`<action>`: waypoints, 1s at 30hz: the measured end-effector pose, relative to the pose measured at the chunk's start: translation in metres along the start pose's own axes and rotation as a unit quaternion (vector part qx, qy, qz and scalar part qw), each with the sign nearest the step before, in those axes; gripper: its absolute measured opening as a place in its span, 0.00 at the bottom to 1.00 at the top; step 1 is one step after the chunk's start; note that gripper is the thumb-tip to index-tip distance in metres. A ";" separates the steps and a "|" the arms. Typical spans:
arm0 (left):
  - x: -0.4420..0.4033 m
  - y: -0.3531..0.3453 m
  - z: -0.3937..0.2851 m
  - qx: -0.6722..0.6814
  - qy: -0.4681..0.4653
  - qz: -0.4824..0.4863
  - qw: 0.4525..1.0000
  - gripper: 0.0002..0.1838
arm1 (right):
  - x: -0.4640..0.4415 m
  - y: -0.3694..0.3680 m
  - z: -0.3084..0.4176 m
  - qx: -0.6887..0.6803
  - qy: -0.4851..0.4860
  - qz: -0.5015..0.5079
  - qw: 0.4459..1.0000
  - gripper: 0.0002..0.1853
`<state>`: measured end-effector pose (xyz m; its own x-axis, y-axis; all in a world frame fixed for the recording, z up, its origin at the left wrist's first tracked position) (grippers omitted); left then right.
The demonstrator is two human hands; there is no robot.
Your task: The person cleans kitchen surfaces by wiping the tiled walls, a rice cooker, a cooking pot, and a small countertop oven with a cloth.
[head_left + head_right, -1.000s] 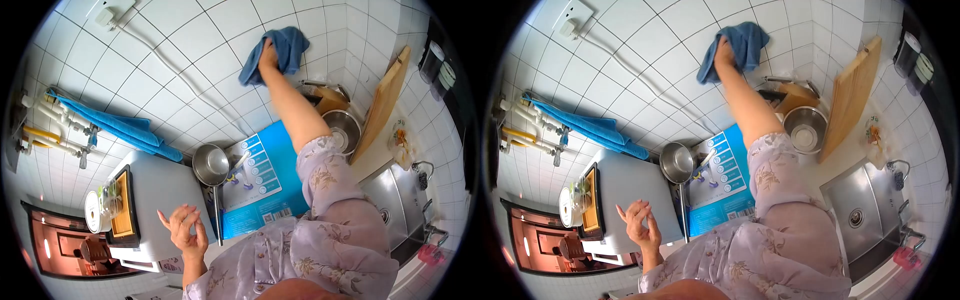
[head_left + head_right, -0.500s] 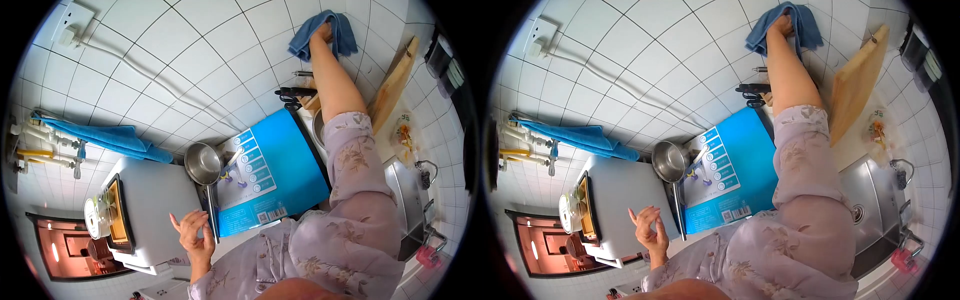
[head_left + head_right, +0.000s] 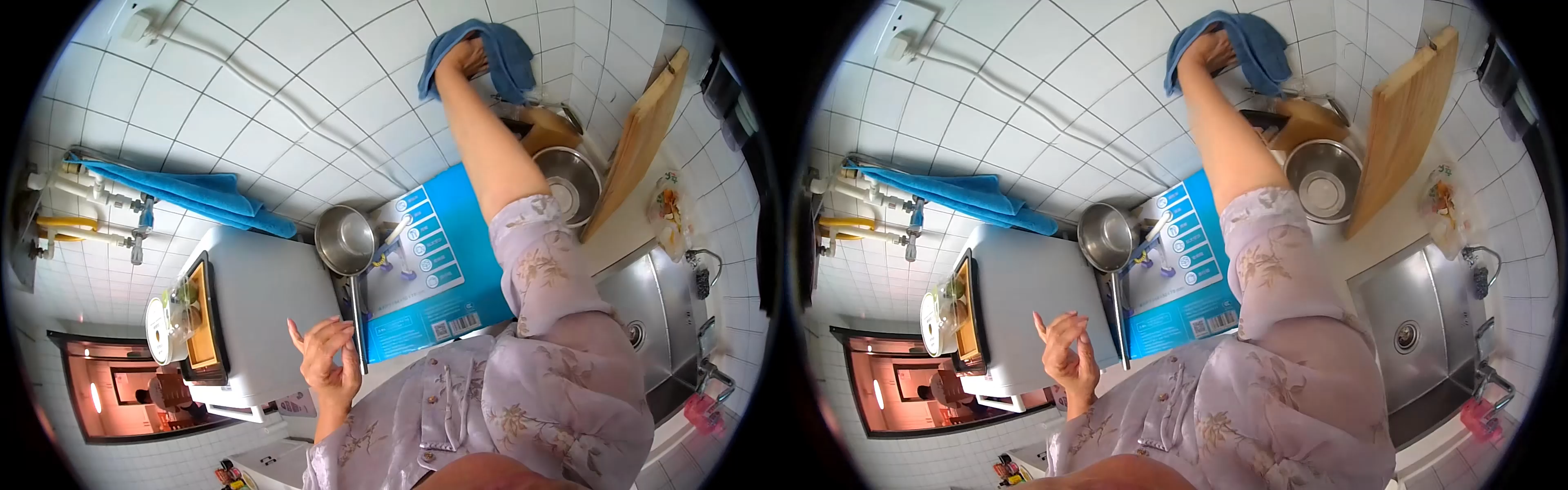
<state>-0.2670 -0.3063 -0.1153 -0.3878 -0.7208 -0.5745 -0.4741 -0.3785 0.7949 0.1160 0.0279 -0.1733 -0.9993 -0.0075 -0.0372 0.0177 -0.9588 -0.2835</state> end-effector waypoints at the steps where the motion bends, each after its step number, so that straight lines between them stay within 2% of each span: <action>1: 0.001 0.004 0.004 -0.001 -0.009 0.003 1.000 0.04 | 0.017 0.003 0.000 0.008 0.016 0.022 1.000 0.22; 3: 0.008 0.011 0.014 -0.001 -0.009 -0.007 1.000 0.05 | 0.041 -0.003 -0.017 0.065 0.025 0.104 0.992 0.21; 5: 0.013 0.016 0.022 -0.008 0.006 0.000 1.000 0.05 | 0.074 0.009 -0.009 0.083 0.042 0.087 0.992 0.20; 7: 0.017 0.017 0.028 -0.014 0.006 0.011 1.000 0.05 | 0.105 0.009 -0.028 0.123 0.123 0.164 0.971 0.22; 8: 0.018 0.017 0.031 -0.013 0.006 0.024 1.000 0.05 | 0.121 0.012 -0.040 0.118 0.119 0.166 0.972 0.22; 10: 0.023 0.018 0.035 -0.020 0.006 0.031 0.999 0.06 | 0.151 0.018 -0.065 0.164 0.242 0.221 0.930 0.24; 11: 0.025 0.019 0.037 -0.020 0.006 0.038 0.999 0.06 | 0.162 0.018 -0.078 0.161 0.239 0.222 0.931 0.24; 13: 0.027 0.023 0.040 -0.023 0.009 0.041 0.999 0.06 | 0.183 0.020 -0.086 0.038 0.370 0.269 0.889 0.25; 14: 0.029 0.026 0.041 -0.027 0.011 0.046 0.999 0.07 | 0.190 0.013 -0.087 -0.057 0.369 0.260 0.890 0.23; 15: 0.031 0.028 0.042 -0.030 0.014 0.052 0.998 0.07 | 0.192 0.010 -0.073 -0.057 0.367 0.262 0.891 0.23; 17: 0.032 0.034 0.046 -0.034 0.015 0.048 0.998 0.07 | 0.189 0.004 -0.032 -0.083 0.275 0.404 0.868 0.22; 19: 0.033 0.037 0.048 -0.036 0.015 0.044 0.998 0.07 | 0.185 0.009 0.032 -0.012 0.327 0.436 0.838 0.21; 21: 0.032 0.039 0.050 -0.035 0.017 0.040 0.998 0.07 | 0.183 -0.017 0.054 -0.131 0.431 0.354 0.819 0.19; 22: 0.032 0.039 0.051 -0.034 0.017 0.039 0.999 0.07 | 0.182 -0.021 0.071 -0.129 0.453 0.323 0.821 0.20; 23: 0.032 0.038 0.052 -0.031 0.017 0.041 0.999 0.07 | 0.173 -0.027 0.086 -0.131 0.455 0.359 0.804 0.20; 26: 0.032 0.035 0.055 -0.027 0.019 0.046 0.998 0.08 | 0.166 -0.024 0.084 -0.126 0.443 0.376 0.804 0.20; 28: 0.030 0.032 0.055 -0.023 0.020 0.045 0.999 0.08 | 0.159 -0.010 0.054 -0.118 0.491 0.413 0.758 0.17; 30: 0.029 0.030 0.053 -0.024 0.019 0.057 0.998 0.08 | 0.155 0.018 0.019 0.022 0.601 0.385 0.700 0.19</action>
<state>-0.3342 -0.3076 -0.1183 -0.4068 -0.7813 -0.4733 -0.3893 -0.3205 0.8636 -0.0394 0.0043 -0.1662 0.0555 -0.3079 -0.9498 0.5089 -0.8097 0.2922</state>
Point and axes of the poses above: each hand's wrist, its own x-axis away from the middle knuckle, its own y-axis out of the back of the hand, z = x × y, the point moved 1 cm from there along -x, towards the middle knuckle, and after that the axes turned 14 degrees about -x, right-handed, at the moved point
